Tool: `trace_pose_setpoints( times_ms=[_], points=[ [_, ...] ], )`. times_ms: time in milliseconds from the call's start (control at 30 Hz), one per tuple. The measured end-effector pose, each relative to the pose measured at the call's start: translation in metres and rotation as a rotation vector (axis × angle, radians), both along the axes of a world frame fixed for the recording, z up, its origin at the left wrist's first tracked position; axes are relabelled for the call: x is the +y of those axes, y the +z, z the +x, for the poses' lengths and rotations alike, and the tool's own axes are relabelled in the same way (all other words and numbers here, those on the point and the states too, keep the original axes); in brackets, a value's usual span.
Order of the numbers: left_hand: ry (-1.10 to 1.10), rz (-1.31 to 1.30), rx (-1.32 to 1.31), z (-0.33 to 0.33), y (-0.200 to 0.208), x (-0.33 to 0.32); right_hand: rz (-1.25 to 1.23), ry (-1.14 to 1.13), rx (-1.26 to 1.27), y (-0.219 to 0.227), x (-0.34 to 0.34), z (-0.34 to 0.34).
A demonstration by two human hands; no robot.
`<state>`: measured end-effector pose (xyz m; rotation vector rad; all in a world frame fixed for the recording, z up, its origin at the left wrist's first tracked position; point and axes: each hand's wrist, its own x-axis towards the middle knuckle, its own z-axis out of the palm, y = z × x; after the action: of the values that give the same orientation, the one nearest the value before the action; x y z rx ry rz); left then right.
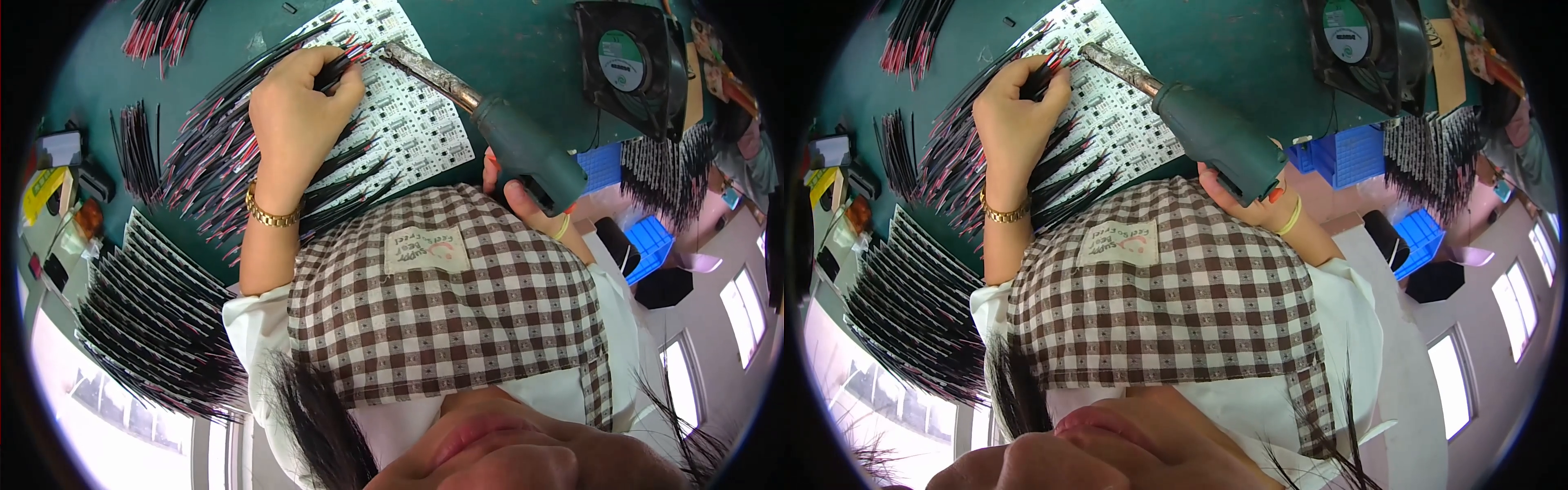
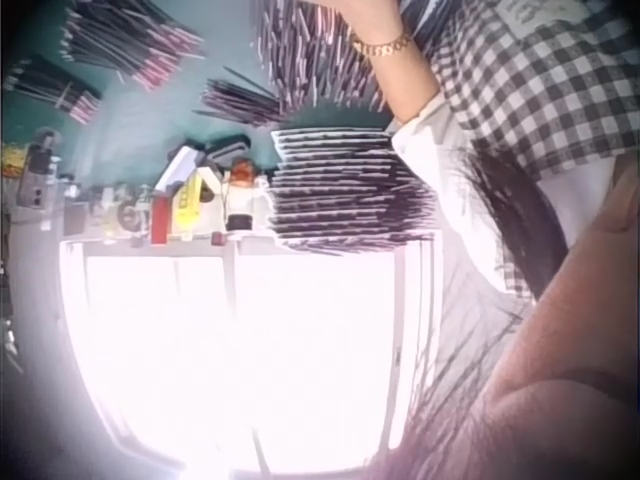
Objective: The person solders bundles of black and red wires onto printed circuit boards at an assembly station using a soldering iron.
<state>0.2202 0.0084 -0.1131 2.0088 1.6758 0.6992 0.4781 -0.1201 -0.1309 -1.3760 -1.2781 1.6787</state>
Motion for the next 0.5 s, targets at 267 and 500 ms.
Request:
trace_pose_setpoints(
  times_ms=[267,500],
  points=[
    [0.009,0.069,-0.011,-0.0025,-0.0052,0.0021,-0.033,-0.003,-0.013,-0.0004,0.0051,-0.0046],
    [0.011,0.085,-0.04,-0.0046,-0.0099,-0.0001,-0.072,-0.049,0.042,-0.0021,0.0023,-0.0099]
  ],
)
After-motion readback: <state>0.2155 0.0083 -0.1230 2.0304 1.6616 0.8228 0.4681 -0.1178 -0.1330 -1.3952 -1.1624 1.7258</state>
